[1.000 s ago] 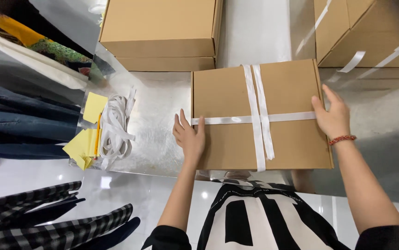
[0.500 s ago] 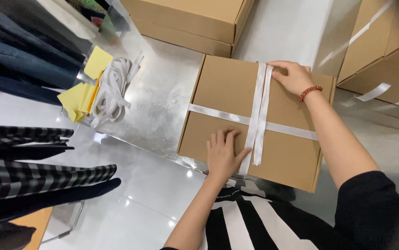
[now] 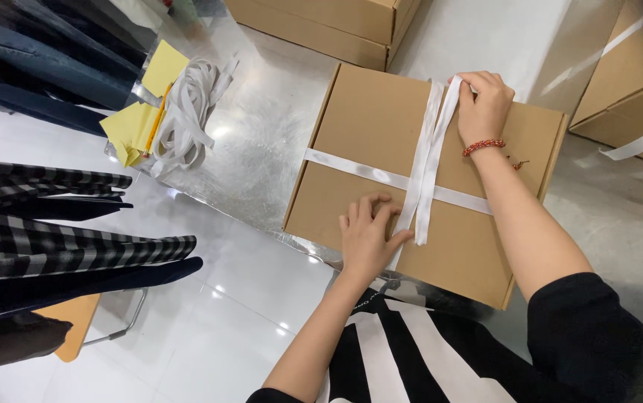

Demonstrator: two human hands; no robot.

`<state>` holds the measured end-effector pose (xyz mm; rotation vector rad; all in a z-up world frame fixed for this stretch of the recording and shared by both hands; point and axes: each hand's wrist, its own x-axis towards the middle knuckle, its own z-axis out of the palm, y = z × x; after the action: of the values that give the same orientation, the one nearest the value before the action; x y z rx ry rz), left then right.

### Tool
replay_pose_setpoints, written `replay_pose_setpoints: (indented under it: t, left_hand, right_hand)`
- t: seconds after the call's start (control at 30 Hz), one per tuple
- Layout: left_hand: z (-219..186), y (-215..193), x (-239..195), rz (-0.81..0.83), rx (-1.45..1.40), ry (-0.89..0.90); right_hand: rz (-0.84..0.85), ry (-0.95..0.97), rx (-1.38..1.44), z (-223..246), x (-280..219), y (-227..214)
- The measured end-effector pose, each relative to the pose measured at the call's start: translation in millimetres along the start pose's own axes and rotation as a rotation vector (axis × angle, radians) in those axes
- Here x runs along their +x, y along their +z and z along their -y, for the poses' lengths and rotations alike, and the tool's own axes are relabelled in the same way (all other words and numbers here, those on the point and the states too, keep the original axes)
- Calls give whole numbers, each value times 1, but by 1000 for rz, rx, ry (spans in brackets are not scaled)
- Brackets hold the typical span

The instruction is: The person ties a white ribbon around a cardboard box, forming a bow. They then write on a yellow sticky note with a pencil and place it on the box. Finally, they stack the wrapped box with others and handle a sheet of bubble wrap.

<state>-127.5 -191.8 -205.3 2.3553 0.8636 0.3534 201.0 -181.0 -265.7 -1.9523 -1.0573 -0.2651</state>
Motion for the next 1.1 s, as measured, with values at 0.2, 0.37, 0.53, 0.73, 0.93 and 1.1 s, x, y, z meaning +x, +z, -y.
replay_pose_setpoints:
  t: [0.2,0.37,0.53,0.73,0.93,1.1]
  left_hand:
    - [3,2,-3,-41,-76,25]
    - [2,1,-5,-58,-95,21]
    - [0,-1,-9,-36,-100,-6]
    - [-5,-8,-13,-35,-108,8]
    - [-8,-13,-16,46,-139,-31]
    - [-6,-14,-22,53,-194,-8]
  right_hand:
    - [-35,-34,28,16,-1,-6]
    - [-52,-116,59,33,-1,-15]
    - [-77,-252,79,44,-4,-18]
    - [-129,-287,69,55,-5,-25]
    - [-172,-236,77,59,-9,-31]
    - [-277,-228,30,61,-11,-35]
